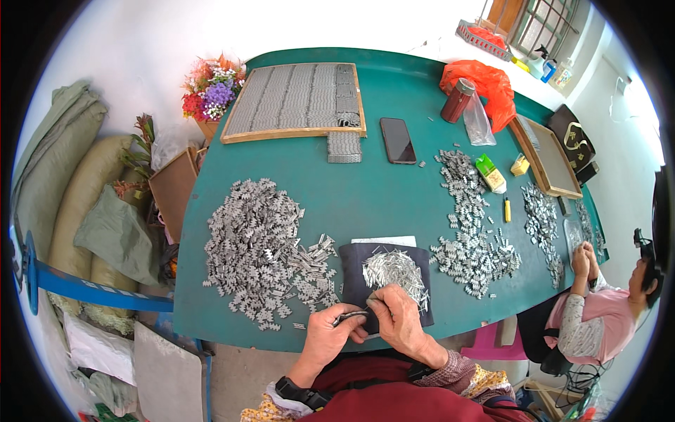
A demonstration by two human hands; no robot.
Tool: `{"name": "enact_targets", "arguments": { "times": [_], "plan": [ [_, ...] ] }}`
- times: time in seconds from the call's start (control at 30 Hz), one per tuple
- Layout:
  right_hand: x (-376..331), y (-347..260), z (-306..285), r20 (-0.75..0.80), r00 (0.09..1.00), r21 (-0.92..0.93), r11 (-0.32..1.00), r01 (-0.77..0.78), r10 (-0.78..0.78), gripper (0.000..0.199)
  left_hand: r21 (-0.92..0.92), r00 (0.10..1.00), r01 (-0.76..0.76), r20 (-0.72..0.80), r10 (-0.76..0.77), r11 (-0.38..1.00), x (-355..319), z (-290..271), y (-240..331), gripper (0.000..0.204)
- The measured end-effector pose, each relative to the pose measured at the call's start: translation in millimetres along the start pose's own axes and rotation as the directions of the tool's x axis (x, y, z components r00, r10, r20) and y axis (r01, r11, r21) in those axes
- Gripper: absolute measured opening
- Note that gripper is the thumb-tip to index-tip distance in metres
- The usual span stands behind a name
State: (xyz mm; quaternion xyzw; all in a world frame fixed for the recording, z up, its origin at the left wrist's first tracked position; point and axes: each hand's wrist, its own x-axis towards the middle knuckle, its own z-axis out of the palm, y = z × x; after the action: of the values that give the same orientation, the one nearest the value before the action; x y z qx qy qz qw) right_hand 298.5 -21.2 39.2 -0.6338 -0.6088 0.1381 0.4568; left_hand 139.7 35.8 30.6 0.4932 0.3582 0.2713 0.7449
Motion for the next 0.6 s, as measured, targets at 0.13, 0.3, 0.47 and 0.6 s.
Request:
{"name": "enact_targets", "arguments": {
  "times": [0.13,0.3,0.47,0.6],
  "plan": [
    [-3.0,1.9,2.7,0.026,0.999,0.009,1.0,-0.02,0.02,0.008,0.014,1.0,0.016,0.012,-0.017,1.0,0.6,0.4,-3.4,0.009],
    [-5.0,1.0,2.4,0.028,0.999,0.017,0.999,-0.027,0.027,0.008,0.045,1.0,0.013,0.016,-0.014,0.999,-0.1,0.9,-2.0,0.009],
    [-5.4,-0.6,2.2,0.036,0.999,-0.01,1.0,0.001,0.0,0.008,0.047,1.0,0.0,0.015,-0.001,0.999,-0.8,0.5,-2.8,0.009],
    [-6.9,-0.9,1.6,0.009,1.0,-0.005,1.0,-0.025,0.025,0.008,0.04,1.0,-0.001,0.022,0.0,0.999,-1.0,0.6,-4.5,0.009]
  ]
}}
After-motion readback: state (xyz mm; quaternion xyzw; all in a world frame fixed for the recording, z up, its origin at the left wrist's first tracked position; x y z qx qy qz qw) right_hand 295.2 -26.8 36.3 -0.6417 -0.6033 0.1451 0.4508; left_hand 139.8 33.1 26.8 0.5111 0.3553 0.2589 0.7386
